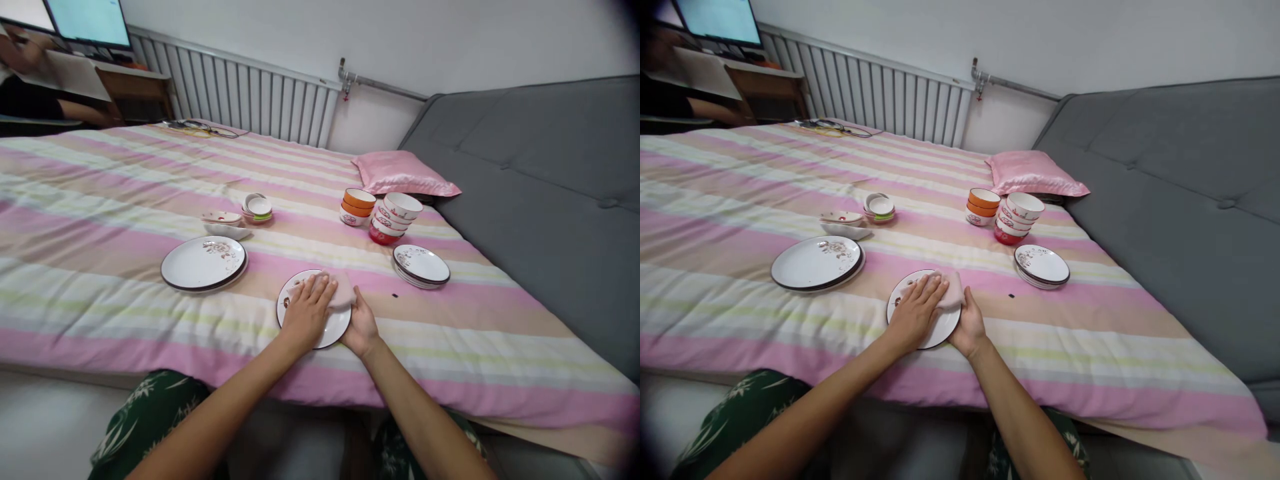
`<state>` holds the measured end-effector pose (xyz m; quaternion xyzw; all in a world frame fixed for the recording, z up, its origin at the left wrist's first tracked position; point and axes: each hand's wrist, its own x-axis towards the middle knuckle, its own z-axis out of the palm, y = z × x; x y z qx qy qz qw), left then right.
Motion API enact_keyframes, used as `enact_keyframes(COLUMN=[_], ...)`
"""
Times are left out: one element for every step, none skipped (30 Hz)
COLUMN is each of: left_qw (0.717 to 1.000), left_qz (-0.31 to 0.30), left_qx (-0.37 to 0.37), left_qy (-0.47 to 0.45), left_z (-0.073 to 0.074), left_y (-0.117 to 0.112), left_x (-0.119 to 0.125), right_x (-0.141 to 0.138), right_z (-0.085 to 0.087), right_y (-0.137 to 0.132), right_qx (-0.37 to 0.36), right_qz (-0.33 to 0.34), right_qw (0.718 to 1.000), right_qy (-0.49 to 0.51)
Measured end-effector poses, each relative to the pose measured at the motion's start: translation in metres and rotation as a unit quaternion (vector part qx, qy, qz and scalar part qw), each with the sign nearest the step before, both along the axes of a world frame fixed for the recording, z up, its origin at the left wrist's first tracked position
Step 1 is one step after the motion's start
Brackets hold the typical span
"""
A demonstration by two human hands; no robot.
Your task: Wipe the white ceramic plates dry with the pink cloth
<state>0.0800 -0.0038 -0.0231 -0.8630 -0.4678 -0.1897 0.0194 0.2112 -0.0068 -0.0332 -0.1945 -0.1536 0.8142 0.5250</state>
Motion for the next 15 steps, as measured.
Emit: enact_keyframes(left_qw=[1.0,1.0,1.0,1.0,1.0,0.999,0.999,0.999,0.999,0.998,0.998,0.998,0.997,0.997,0.996], left_qz=[0.006,0.012,0.018,0.024,0.03,0.035,0.041,0.047,0.053,0.058,0.063,0.067,0.071,0.076,0.082], left_qx=[0.0,-0.001,-0.003,-0.003,-0.003,-0.003,-0.003,-0.004,-0.007,-0.01,-0.013,-0.016,-0.018,-0.02,-0.021], left_qy=[0.0,0.0,0.0,0.0,0.0,0.0,0.0,0.0,0.001,0.003,0.004,0.005,0.007,0.008,0.01], left_z=[0.0,0.0,0.0,-0.001,-0.001,-0.001,-0.001,-0.001,-0.001,0.0,0.0,0.001,0.001,0.001,0.001], left_y=[0.001,0.002,0.004,0.005,0.006,0.007,0.008,0.009,0.01,0.01,0.01,0.01,0.01,0.01,0.01], left_x=[-0.001,-0.002,-0.004,-0.005,-0.006,-0.007,-0.008,-0.009,-0.01,-0.011,-0.012,-0.014,-0.015,-0.016,-0.017], right_x=[0.0,-0.001,-0.001,-0.002,-0.002,-0.002,-0.002,-0.002,-0.002,-0.002,-0.002,-0.002,-0.002,-0.002,-0.001], right_z=[0.001,0.001,0.001,0.002,0.002,0.002,0.002,0.001,0.001,0.001,0.001,0.001,0.001,0.001,0.001], right_y=[0.0,0.0,0.0,0.0,0.0,0.0,0.0,0.0,0.0,0.0,-0.001,-0.001,-0.001,-0.001,-0.001], right_qx=[0.001,0.001,0.002,0.004,0.007,0.009,0.013,0.016,0.019,0.021,0.023,0.024,0.025,0.026,0.027], right_qz=[-0.002,-0.002,-0.003,-0.003,-0.003,-0.002,-0.001,0.0,0.002,0.005,0.008,0.011,0.012,0.013,0.014], right_qw=[1.0,1.0,1.0,1.0,1.0,0.999,0.999,0.999,0.999,0.999,0.999,0.999,0.999,0.999,0.999], right_qy=[-0.005,-0.011,-0.018,-0.025,-0.03,-0.033,-0.033,-0.031,-0.03,-0.029,-0.029,-0.03,-0.032,-0.033,-0.034])
